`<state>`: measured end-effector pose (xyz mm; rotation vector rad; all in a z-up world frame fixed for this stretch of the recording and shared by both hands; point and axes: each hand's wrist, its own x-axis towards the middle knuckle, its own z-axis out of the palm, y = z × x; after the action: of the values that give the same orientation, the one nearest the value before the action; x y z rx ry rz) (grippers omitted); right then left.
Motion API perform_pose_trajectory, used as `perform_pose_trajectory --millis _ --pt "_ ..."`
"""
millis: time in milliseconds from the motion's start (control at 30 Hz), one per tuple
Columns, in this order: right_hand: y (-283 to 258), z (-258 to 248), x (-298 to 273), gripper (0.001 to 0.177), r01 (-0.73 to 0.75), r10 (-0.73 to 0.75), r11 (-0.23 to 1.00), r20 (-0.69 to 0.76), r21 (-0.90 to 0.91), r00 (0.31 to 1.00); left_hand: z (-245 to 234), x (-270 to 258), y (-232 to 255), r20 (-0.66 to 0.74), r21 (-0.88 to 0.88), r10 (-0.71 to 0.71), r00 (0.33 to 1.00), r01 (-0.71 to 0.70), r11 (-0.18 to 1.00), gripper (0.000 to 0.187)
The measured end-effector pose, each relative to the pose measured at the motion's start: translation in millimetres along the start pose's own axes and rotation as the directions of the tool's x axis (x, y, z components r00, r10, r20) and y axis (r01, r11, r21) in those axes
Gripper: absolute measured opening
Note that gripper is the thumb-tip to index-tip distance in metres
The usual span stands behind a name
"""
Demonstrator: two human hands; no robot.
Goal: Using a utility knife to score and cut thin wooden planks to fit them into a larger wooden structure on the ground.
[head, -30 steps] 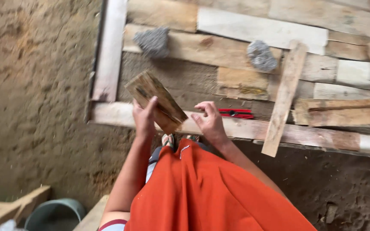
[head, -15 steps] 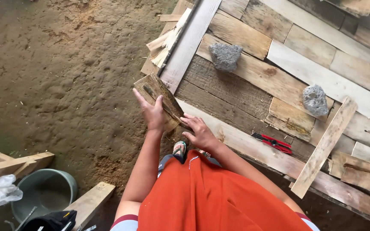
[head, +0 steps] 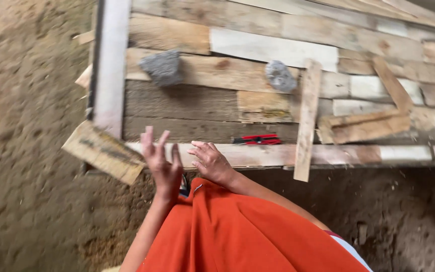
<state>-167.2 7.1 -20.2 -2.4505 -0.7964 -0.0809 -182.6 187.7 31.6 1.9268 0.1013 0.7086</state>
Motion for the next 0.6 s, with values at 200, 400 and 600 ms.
perform_pose_trajectory --millis 200,400,600 --pt "73 -66 -58 0.036 -0.325 0.334 0.942 -0.305 0.081 0.892 129 -41 64 0.447 -0.335 0.225 0.866 -0.071 0.940 0.044" --pt "149 -151 -147 0.032 -0.489 0.354 0.848 -0.470 -0.202 0.808 257 -98 114 0.675 -0.288 0.176 0.717 0.036 0.957 0.051" --pt "203 -223 -211 0.020 -0.591 0.411 0.793 -0.586 -0.148 0.698 357 -138 129 0.790 0.042 -0.122 0.600 0.146 0.988 0.073"
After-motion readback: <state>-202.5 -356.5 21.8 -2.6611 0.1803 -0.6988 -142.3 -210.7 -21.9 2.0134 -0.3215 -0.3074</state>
